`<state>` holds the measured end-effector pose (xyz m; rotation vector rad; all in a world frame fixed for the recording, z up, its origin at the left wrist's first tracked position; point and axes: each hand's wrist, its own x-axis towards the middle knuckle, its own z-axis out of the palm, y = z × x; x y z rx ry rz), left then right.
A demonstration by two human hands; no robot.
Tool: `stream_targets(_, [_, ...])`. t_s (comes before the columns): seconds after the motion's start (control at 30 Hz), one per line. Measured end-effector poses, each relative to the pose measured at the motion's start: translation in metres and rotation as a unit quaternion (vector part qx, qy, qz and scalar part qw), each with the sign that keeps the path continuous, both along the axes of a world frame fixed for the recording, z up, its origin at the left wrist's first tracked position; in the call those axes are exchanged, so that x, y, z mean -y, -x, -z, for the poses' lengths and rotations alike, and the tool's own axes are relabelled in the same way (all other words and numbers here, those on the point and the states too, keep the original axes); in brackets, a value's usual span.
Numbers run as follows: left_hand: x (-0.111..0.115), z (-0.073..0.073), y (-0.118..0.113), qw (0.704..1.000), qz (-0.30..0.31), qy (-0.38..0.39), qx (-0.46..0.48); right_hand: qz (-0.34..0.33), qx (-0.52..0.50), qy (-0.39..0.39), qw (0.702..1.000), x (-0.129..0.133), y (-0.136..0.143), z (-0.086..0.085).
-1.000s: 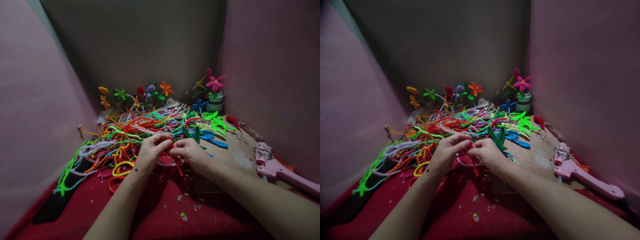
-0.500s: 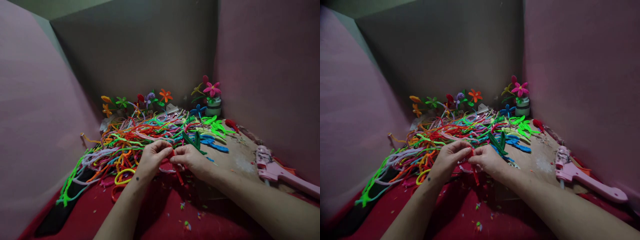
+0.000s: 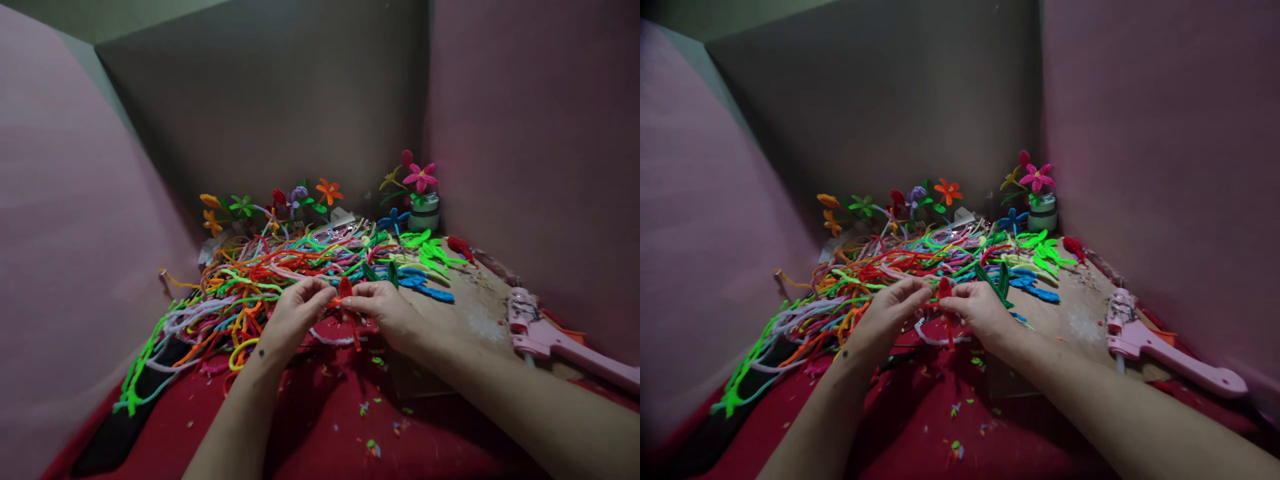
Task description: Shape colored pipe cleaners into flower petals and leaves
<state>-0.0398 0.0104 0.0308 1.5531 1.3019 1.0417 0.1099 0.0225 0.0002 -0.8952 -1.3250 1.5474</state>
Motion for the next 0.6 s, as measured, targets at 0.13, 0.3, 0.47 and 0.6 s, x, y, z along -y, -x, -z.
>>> stream_targets(0.13, [0.004, 0.005, -0.005, 0.994, 0.01, -0.063, -0.088, 0.032, -0.021, 0.008, 0.999, -0.001, 0.001, 0.004])
stream_targets(0.3, [0.01, 0.014, -0.013, 0.956, -0.084, -0.242, -0.143, 0.062, -0.099, 0.046, 0.992, -0.004, 0.002, 0.004])
stream_targets(0.47, [0.003, 0.014, -0.011, 0.987, -0.1, -0.056, 0.117, 0.062, -0.225, 0.1, 0.967, -0.007, 0.002, -0.001])
stream_targets(0.6, [0.0, 0.023, -0.016, 0.986, 0.021, 0.015, 0.163, 0.025, -0.252, 0.119, 0.96, -0.004, 0.004, 0.002])
